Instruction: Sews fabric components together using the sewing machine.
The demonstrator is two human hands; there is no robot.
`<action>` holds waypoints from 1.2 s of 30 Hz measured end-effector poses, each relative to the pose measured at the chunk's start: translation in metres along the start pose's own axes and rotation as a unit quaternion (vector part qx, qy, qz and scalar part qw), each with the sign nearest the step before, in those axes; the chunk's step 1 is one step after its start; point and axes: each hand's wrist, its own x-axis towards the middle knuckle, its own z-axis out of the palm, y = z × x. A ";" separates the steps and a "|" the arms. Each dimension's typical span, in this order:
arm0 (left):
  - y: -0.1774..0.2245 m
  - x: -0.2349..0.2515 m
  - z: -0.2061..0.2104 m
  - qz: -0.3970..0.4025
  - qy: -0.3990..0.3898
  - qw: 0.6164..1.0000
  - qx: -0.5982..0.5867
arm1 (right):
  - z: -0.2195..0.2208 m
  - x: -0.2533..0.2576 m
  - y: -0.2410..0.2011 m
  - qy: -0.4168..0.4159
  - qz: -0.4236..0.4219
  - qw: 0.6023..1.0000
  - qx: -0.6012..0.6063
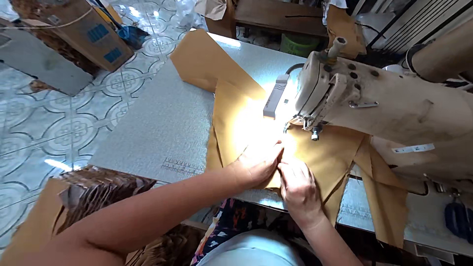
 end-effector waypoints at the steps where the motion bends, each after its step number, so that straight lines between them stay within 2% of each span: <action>1: -0.006 -0.004 0.006 0.027 0.036 0.999 -0.006 | 0.000 -0.004 0.002 0.001 -0.001 1.000 0.004; 4: -0.023 -0.010 0.010 0.078 0.059 0.995 -0.028 | -0.002 -0.007 0.011 0.000 -0.019 1.000 0.015; 8: -0.025 -0.007 0.006 0.064 0.010 0.998 -0.012 | -0.003 -0.006 0.012 0.004 -0.035 0.999 0.009; 11: -0.024 -0.005 0.006 0.054 0.001 0.999 -0.002 | -0.003 -0.006 0.013 0.004 -0.035 0.999 0.009; 36: -0.040 0.016 0.005 0.059 0.005 0.998 -0.005 | 0.003 0.012 0.022 -0.002 -0.036 0.999 0.015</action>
